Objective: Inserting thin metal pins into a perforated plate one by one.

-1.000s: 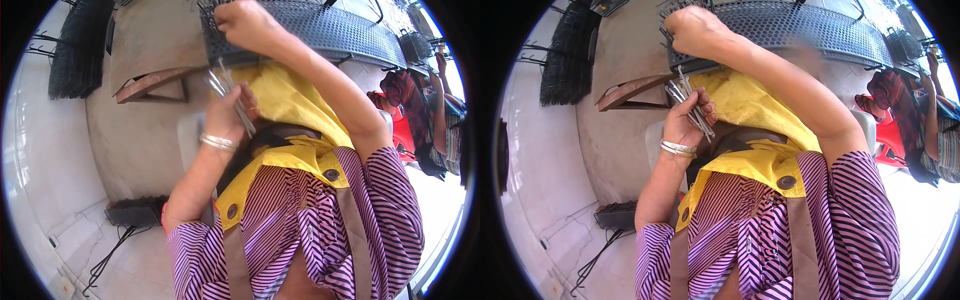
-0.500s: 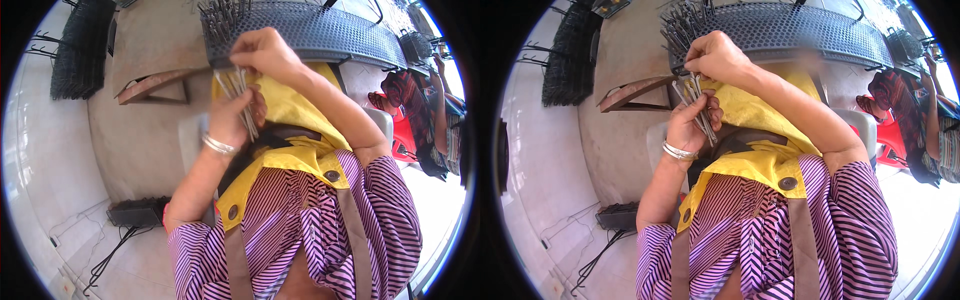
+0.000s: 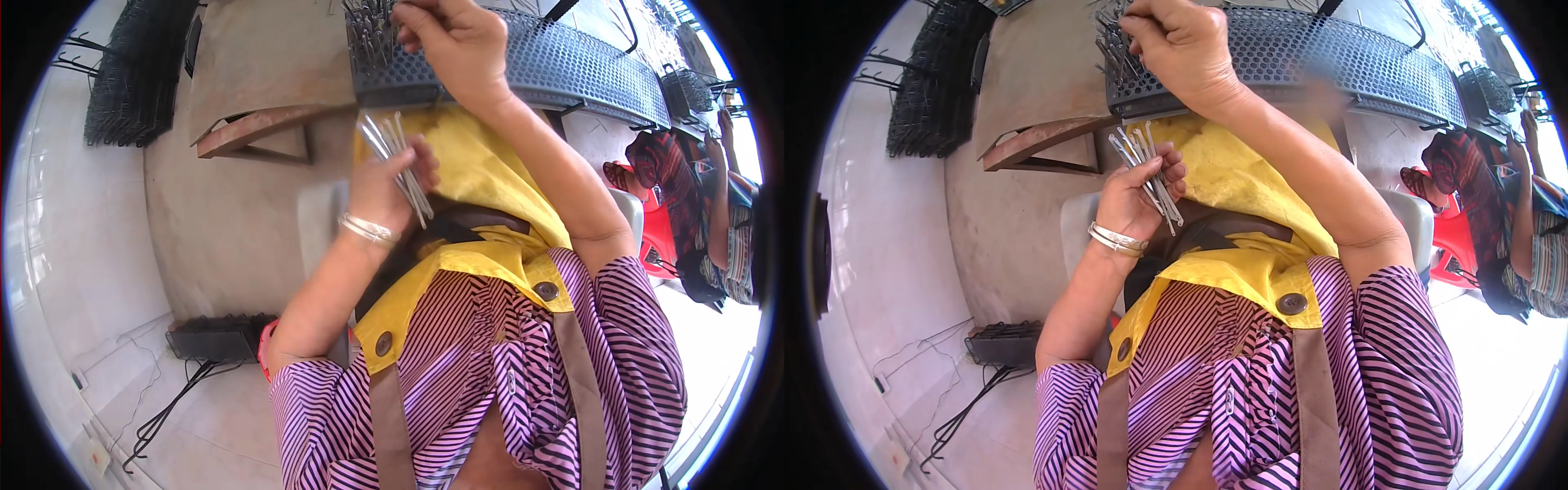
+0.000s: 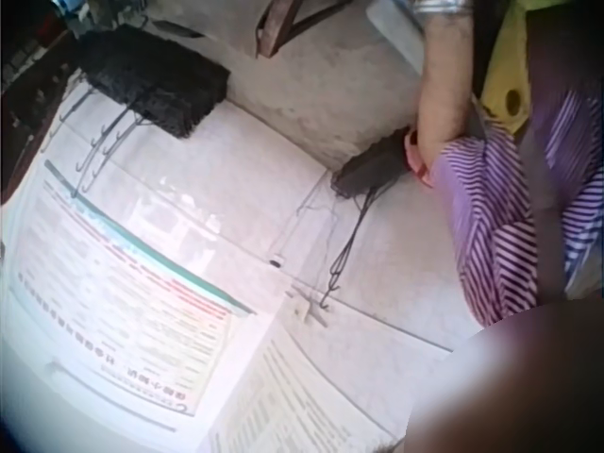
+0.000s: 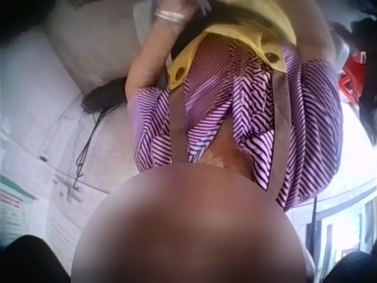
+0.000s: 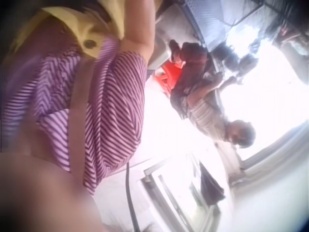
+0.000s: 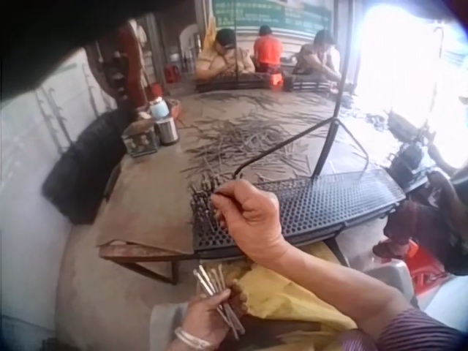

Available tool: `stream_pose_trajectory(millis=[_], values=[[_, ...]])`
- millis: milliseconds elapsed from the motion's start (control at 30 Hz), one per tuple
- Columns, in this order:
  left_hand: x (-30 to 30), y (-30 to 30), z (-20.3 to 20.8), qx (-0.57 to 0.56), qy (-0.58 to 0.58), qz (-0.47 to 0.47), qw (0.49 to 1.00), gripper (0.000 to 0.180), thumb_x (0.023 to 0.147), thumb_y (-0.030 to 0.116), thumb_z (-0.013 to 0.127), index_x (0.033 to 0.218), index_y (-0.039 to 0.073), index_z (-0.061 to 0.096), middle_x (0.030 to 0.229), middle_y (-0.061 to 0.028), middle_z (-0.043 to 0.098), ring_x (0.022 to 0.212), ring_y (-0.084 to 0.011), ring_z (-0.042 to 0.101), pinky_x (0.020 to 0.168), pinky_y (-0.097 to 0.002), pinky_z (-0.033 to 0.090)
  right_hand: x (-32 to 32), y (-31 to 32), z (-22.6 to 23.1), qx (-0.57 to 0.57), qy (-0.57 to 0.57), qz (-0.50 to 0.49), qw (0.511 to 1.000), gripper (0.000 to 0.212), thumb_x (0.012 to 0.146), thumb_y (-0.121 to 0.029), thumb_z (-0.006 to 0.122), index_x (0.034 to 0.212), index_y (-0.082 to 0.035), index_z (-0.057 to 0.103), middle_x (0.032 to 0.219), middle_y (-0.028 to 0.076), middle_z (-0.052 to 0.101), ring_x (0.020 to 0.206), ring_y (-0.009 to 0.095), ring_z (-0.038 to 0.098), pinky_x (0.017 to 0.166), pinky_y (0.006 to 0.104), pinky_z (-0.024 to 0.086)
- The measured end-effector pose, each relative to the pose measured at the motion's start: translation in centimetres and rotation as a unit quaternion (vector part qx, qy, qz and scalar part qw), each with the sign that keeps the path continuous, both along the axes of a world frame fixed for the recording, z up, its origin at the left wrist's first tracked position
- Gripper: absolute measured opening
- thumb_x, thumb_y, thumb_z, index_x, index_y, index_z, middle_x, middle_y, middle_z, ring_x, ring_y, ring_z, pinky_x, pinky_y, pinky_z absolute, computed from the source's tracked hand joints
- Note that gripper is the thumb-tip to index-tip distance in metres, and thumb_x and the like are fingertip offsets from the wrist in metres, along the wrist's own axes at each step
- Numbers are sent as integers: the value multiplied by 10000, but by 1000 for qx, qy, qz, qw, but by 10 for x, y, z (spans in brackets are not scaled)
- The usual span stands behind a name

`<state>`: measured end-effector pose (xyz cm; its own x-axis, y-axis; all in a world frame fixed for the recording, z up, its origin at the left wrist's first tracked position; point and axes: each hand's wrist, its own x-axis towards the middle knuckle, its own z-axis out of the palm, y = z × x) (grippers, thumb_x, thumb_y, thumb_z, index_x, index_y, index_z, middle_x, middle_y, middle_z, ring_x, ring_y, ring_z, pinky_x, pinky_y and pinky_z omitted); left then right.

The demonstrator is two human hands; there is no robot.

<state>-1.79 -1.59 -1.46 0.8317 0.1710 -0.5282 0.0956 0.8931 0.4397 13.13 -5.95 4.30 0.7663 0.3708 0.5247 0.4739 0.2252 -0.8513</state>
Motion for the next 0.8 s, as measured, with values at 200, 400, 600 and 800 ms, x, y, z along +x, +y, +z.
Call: stream_pose_trajectory(millis=[200,400,600,800], values=[[1,-5,-1,-12,6,34,999,172,778,5,485,929,-74,512,866,-154,566,837,-279,576,797,-388,479,-2,4,8,-34,-191,49,980,37,735,39,577,757,15,557,562,73,532,483,117,537,446,229,416],[3,-3,-6,-32,-17,15,999,167,783,6,492,921,-86,502,882,-169,557,853,-289,567,829,-412,463,-1,9,7,-105,-114,109,982,39,756,16,562,720,21,546,529,60,518,477,92,518,439,223,406],[1,0,-8,-53,-26,-44,997,203,843,76,467,993,-60,487,943,-161,548,903,-276,554,823,-463,455,9,15,-27,-277,-338,26,899,106,717,-96,606,784,-24,569,643,167,558,557,318,555,511,364,444],[0,0,0,-47,-7,-86,995,203,831,121,482,987,-8,494,875,-135,558,804,-281,566,685,-425,489,-4,-6,-20,-321,-270,17,908,133,709,-139,606,737,-15,565,608,164,560,575,320,559,518,375,441]])
